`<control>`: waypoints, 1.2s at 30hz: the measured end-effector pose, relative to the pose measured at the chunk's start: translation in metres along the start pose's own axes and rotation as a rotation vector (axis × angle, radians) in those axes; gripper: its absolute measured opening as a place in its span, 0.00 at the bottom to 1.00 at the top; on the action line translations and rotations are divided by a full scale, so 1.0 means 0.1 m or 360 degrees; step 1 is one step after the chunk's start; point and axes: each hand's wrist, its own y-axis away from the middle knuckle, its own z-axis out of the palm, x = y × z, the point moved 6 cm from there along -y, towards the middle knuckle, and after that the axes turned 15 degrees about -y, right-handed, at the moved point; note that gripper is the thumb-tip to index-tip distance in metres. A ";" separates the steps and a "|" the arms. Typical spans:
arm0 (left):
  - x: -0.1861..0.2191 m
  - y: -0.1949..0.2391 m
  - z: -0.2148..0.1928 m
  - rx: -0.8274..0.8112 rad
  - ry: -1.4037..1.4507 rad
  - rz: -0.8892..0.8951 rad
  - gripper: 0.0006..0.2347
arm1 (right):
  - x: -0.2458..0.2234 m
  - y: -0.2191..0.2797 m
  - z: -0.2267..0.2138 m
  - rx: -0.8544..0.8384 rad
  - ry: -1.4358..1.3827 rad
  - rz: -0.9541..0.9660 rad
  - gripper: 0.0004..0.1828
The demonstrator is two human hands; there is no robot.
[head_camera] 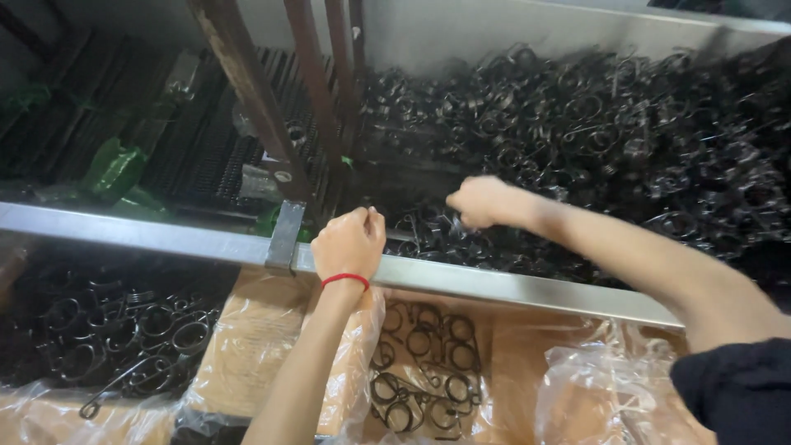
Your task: The person picks up metal brackets from a large bin and places them into cardboard boxes lined with plastic.
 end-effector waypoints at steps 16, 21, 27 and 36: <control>0.00 0.00 -0.01 -0.0197 -0.0041 -0.0053 0.18 | 1.34 1.36 -0.92 0.0546 -0.1771 0.0405 0.21; 0.04 0.00 -0.15 -0.0186 0.0071 -0.0016 0.19 | 1.20 2.16 -1.64 0.1622 -0.2851 0.0325 0.20; 0.05 0.02 -0.15 -0.0209 0.0054 -0.0044 0.19 | 0.90 1.92 -1.66 0.1415 -0.2840 0.0409 0.20; 0.02 -0.01 -0.01 -0.0093 -0.0039 -0.0009 0.19 | 1.53 0.60 0.29 0.1391 -0.2950 0.0175 0.39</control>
